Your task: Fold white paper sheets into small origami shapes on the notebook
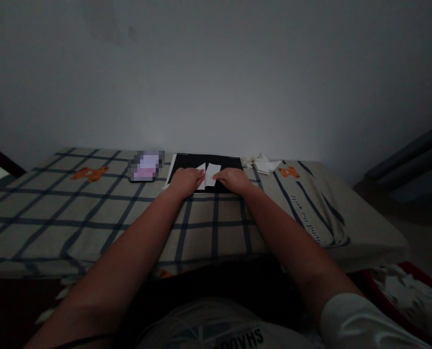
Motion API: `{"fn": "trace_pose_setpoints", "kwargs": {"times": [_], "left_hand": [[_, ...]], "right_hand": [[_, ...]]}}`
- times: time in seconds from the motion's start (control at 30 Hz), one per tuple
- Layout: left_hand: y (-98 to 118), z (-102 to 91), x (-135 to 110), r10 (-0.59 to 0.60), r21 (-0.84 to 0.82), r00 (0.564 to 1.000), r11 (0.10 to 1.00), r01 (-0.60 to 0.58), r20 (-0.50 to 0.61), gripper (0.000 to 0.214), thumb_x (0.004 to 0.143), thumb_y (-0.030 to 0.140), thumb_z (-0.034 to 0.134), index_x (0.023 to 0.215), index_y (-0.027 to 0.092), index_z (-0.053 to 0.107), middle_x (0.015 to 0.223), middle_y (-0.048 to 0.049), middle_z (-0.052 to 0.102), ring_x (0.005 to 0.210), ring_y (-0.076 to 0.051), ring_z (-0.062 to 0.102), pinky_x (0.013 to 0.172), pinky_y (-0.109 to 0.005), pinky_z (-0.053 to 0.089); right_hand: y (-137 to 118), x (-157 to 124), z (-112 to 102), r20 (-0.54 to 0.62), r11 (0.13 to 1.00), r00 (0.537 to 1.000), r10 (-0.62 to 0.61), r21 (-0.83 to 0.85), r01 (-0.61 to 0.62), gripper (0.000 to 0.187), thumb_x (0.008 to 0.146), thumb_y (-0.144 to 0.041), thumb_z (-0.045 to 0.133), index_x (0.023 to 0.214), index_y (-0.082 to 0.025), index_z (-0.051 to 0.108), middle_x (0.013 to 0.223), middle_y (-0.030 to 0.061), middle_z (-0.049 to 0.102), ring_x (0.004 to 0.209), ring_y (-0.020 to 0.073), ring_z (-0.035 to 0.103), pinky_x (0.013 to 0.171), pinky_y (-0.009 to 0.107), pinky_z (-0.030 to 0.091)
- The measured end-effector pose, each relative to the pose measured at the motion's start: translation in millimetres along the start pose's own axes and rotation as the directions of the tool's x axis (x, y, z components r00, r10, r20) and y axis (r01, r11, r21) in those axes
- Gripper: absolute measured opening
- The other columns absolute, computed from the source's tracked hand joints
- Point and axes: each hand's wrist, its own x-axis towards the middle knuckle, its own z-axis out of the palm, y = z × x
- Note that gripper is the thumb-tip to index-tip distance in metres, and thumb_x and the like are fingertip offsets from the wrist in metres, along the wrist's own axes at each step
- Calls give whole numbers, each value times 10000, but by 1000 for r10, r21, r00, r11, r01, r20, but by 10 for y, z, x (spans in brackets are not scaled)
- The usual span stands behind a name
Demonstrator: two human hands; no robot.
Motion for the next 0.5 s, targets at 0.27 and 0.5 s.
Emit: {"fn": "trace_pose_setpoints", "kwargs": {"times": [0.27, 0.5], "left_hand": [[24, -18, -4, -23, 17, 1000, 1000, 23, 10, 379, 930, 414, 311, 1156, 261, 575, 1134, -82, 634, 1075, -228, 537, 828, -349, 353], [41, -27, -5, -38, 8, 999, 999, 38, 18, 365, 927, 399, 323, 1139, 267, 589, 1122, -84, 639, 1068, -237, 540, 833, -371, 335]], "right_hand": [[-45, 21, -33, 43, 997, 999, 7, -74, -3, 313, 865, -215, 449, 1090, -237, 665, 1115, 54, 660, 1023, 213, 601, 811, 310, 454], [-38, 0, -67, 44, 995, 999, 11, -101, -6, 303, 867, -240, 446, 1061, -241, 678, 1074, 65, 673, 966, 218, 617, 772, 315, 460]]}}
